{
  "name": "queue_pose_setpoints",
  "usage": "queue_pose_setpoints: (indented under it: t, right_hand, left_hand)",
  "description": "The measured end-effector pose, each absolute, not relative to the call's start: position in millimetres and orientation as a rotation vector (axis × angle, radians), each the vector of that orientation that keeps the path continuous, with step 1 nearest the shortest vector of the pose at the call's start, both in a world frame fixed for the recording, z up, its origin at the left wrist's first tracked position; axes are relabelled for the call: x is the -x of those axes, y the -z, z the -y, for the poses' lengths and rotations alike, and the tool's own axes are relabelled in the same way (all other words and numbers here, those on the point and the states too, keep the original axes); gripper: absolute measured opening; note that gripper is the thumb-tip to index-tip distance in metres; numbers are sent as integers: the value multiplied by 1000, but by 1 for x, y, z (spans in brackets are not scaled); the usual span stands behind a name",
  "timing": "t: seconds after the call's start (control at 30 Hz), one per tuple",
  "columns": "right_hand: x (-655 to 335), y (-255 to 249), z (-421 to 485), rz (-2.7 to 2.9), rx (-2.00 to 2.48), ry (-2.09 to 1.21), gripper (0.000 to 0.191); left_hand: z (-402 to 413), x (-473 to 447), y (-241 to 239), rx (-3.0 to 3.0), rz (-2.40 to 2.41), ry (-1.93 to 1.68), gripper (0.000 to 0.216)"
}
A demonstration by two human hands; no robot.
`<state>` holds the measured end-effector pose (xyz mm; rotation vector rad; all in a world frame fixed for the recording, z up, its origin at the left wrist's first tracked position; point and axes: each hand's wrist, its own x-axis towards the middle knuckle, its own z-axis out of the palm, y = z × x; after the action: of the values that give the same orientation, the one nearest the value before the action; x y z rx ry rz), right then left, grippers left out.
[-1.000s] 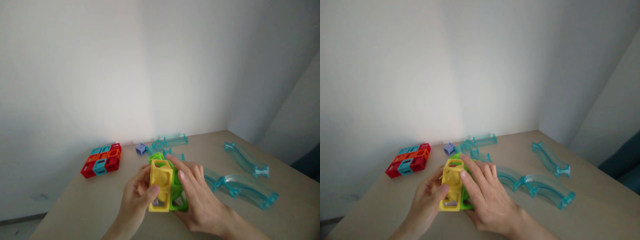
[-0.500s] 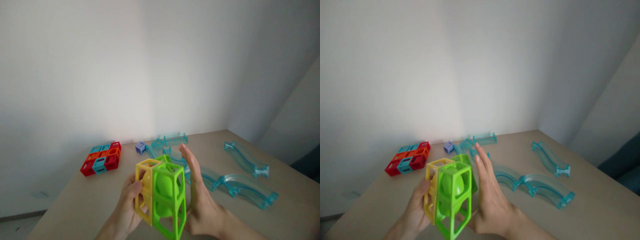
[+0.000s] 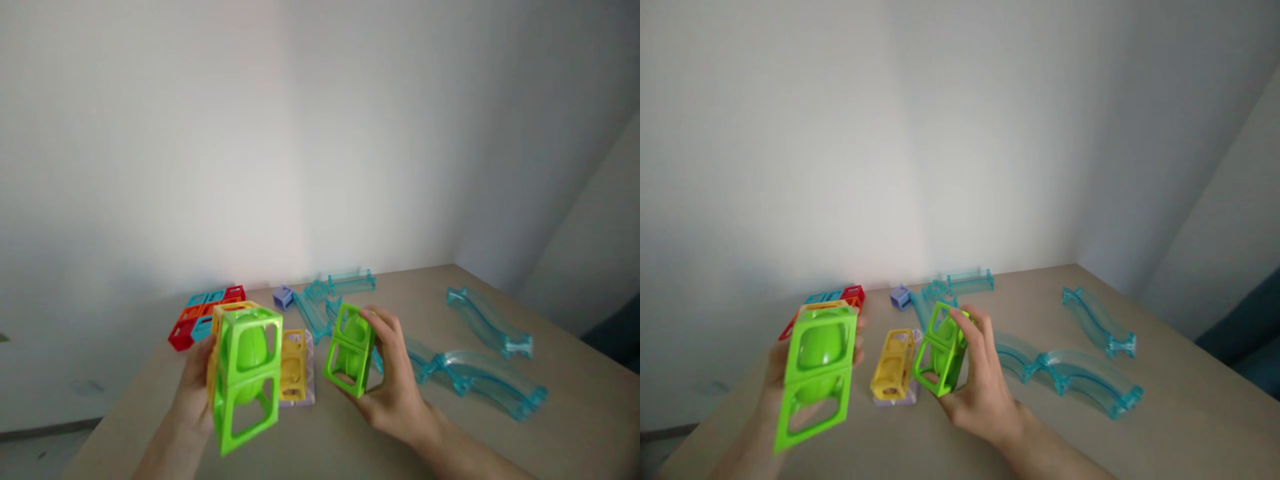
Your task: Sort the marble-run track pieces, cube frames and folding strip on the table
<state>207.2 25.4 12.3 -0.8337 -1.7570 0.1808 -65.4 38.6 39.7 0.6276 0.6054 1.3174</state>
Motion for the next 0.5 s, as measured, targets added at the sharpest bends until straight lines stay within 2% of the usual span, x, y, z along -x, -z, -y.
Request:
queue_pose_setpoints:
  t: [0.03, 0.1, 0.27, 0.4, 0.5]
  right_hand:
    - [-208, -12, -27, 1767, 835, -184, 80]
    - [-210, -12, -29, 1801, 858, -178, 77]
    - [-207, -9, -28, 1897, 870, -173, 69]
    - [-205, -8, -26, 1938, 855, -168, 67]
    - [-205, -6, -28, 1958, 877, -159, 66]
  left_hand:
    - [-37, 77, -40, -593, -704, -1369, 16]
    - [-28, 101, -37, -572, -926, -1476, 17]
    - [3, 150, -30, -580, -1419, -1243, 15]
    - [5, 172, -28, -845, -1728, -1124, 26]
    - [-7, 176, -19, -1251, -2323, -873, 45]
